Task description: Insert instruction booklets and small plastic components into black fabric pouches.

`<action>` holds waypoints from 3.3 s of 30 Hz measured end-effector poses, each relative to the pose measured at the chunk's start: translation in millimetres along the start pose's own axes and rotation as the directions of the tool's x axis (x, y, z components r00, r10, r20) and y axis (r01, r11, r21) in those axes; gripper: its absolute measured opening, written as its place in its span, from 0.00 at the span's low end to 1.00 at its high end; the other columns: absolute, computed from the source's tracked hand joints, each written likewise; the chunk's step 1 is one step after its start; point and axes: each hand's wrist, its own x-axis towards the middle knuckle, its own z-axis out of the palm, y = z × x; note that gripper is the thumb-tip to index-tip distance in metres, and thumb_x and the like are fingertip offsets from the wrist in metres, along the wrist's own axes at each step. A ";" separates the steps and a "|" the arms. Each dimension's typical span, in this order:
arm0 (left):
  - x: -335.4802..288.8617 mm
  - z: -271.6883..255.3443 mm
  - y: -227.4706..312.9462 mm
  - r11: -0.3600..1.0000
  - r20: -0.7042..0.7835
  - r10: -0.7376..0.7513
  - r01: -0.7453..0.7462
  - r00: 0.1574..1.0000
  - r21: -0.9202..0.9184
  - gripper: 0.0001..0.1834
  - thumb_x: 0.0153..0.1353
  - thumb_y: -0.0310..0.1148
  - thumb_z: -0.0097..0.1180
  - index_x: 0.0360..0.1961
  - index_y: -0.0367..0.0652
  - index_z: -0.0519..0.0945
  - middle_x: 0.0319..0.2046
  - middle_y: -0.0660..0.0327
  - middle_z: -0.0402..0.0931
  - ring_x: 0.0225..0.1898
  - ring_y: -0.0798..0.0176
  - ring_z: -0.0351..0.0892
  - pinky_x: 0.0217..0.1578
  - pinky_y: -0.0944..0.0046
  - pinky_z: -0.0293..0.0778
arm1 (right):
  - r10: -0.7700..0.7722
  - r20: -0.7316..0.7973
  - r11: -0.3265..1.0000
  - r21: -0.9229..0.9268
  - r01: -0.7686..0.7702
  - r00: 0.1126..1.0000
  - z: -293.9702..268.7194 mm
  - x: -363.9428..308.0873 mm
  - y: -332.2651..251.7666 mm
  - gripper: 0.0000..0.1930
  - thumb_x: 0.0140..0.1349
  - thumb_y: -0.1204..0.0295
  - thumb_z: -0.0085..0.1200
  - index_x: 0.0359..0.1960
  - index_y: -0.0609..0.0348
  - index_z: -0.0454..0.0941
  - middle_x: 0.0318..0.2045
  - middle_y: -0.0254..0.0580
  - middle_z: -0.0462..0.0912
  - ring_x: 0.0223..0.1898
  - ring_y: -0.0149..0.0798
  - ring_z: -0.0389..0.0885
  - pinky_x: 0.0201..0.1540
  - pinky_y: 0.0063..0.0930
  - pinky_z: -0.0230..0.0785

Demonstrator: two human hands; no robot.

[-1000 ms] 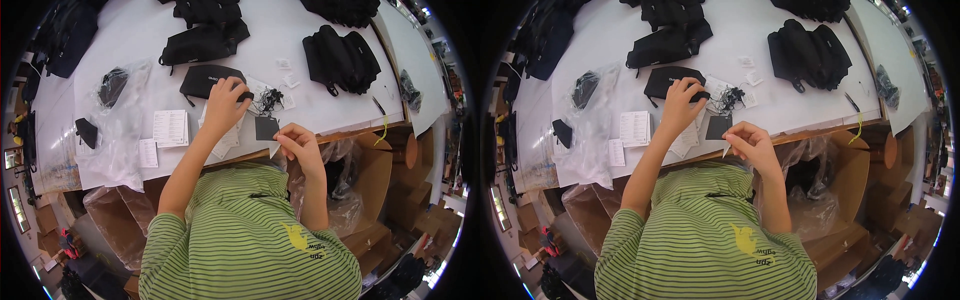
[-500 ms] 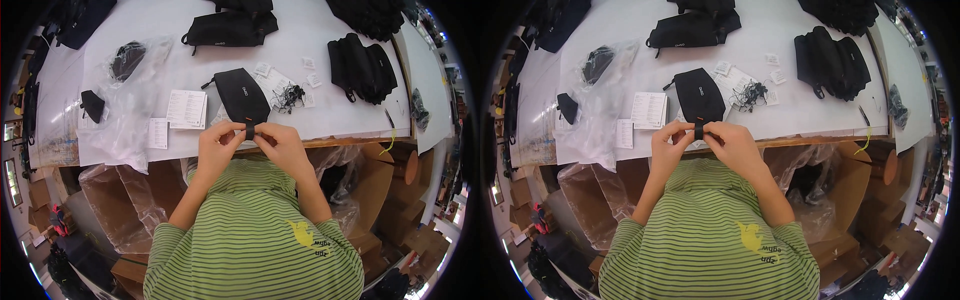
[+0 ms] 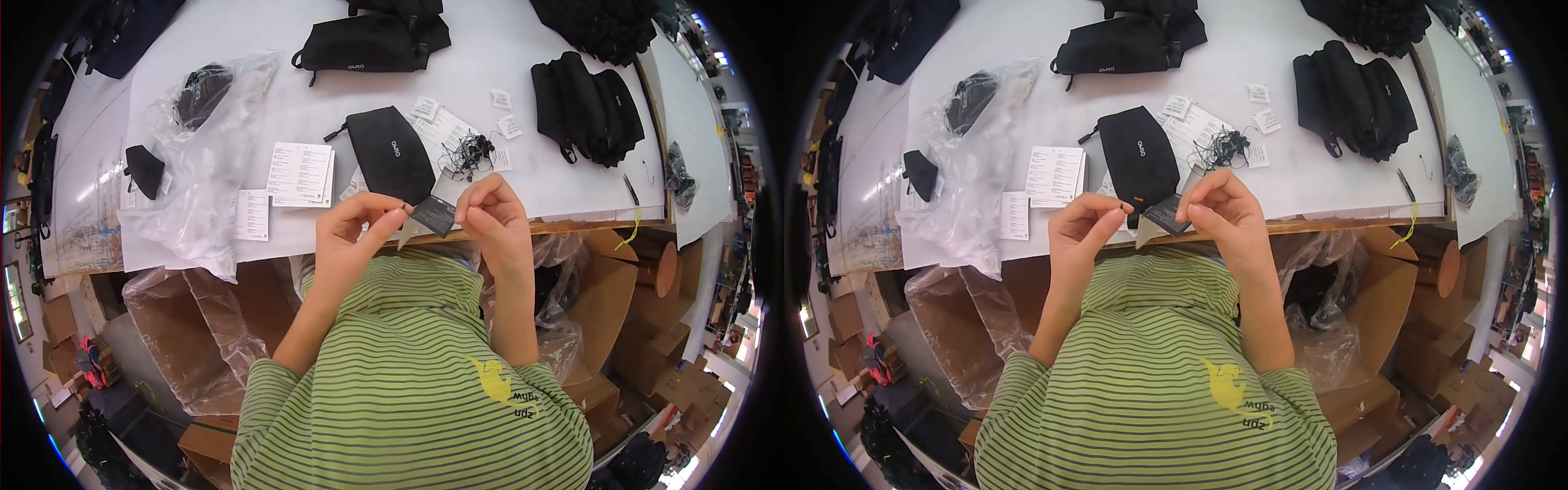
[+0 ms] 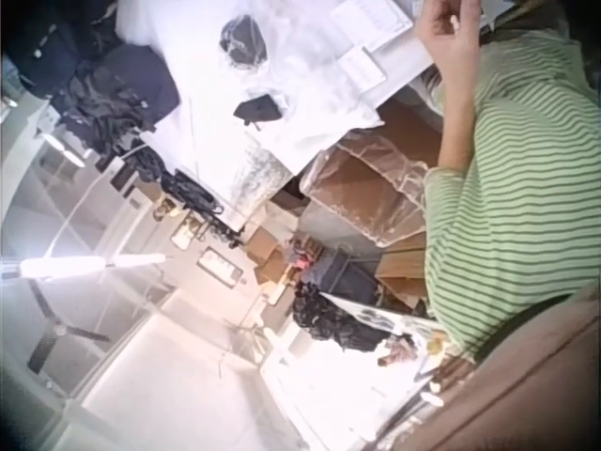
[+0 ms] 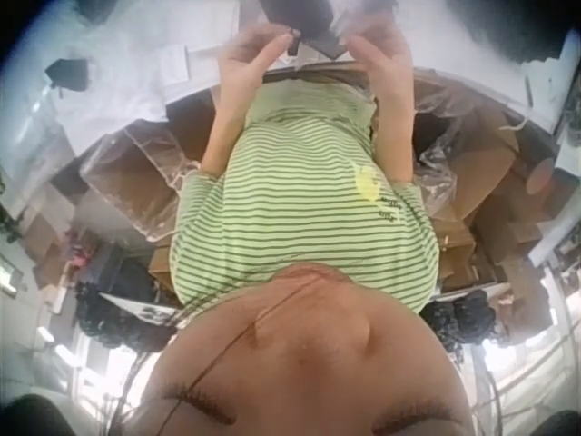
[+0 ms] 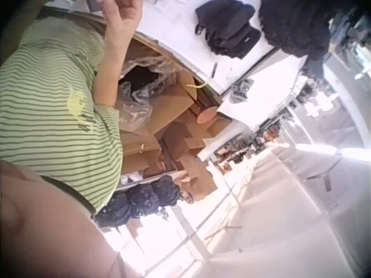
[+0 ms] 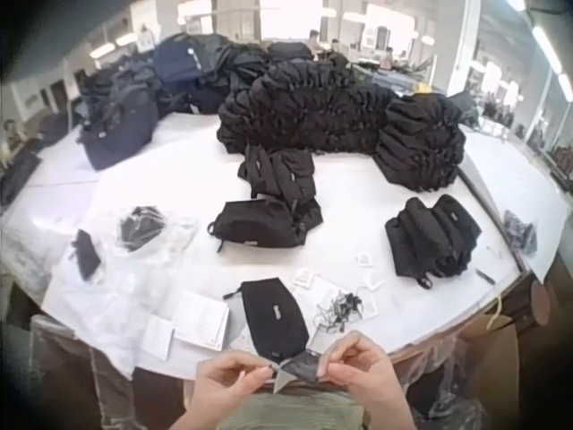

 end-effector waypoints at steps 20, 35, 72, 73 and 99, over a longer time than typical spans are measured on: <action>-1.2 -1.3 3.3 0.987 0.034 -0.048 0.042 0.998 0.152 0.04 0.57 0.25 0.59 0.33 0.36 0.81 0.16 0.75 0.65 0.19 0.84 0.56 0.19 0.78 0.47 | 0.126 0.080 0.507 -0.862 0.005 0.989 21.5 4.9 34.7 0.06 0.55 0.70 0.60 0.33 0.56 0.81 0.23 0.35 0.80 0.24 0.33 0.72 0.29 0.27 0.66; -3.0 -1.3 -11.6 0.843 0.047 -0.049 0.016 0.998 0.537 0.05 0.55 0.28 0.60 0.29 0.39 0.77 0.12 0.71 0.50 0.16 0.77 0.47 0.18 0.70 0.44 | 0.250 -0.144 0.946 -0.176 -0.273 0.957 12.8 3.8 34.5 0.08 0.62 0.72 0.56 0.38 0.64 0.78 0.31 0.35 0.81 0.35 0.26 0.80 0.35 0.17 0.67; -16.6 8.7 -19.2 0.711 0.347 0.134 -0.334 0.928 0.619 0.05 0.54 0.29 0.59 0.32 0.42 0.79 0.34 0.59 0.76 0.29 0.63 0.74 0.30 0.66 0.70 | -0.080 0.127 -0.004 -0.992 0.127 0.989 13.7 75.4 83.5 0.13 0.48 0.71 0.57 0.35 0.60 0.70 0.33 0.44 0.75 0.38 0.46 0.76 0.34 0.39 0.71; -13.2 6.6 -19.1 0.738 0.204 0.113 -0.220 0.972 0.638 0.07 0.55 0.28 0.59 0.36 0.42 0.79 0.36 0.58 0.76 0.33 0.60 0.75 0.34 0.64 0.71 | -0.081 0.129 -0.006 -0.992 0.129 0.988 11.8 76.2 78.3 0.13 0.48 0.71 0.57 0.35 0.60 0.70 0.33 0.44 0.75 0.38 0.46 0.76 0.34 0.39 0.71; 9.1 -17.0 1.0 0.102 0.519 0.642 -0.734 0.564 0.672 0.17 0.33 0.23 0.63 0.32 0.46 0.84 0.32 0.67 0.79 0.36 0.62 0.74 0.37 0.64 0.66 | -0.264 0.217 0.304 -0.906 0.295 0.940 53.4 4.8 -53.2 0.05 0.55 0.76 0.57 0.33 0.60 0.79 0.28 0.41 0.82 0.28 0.41 0.81 0.30 0.26 0.72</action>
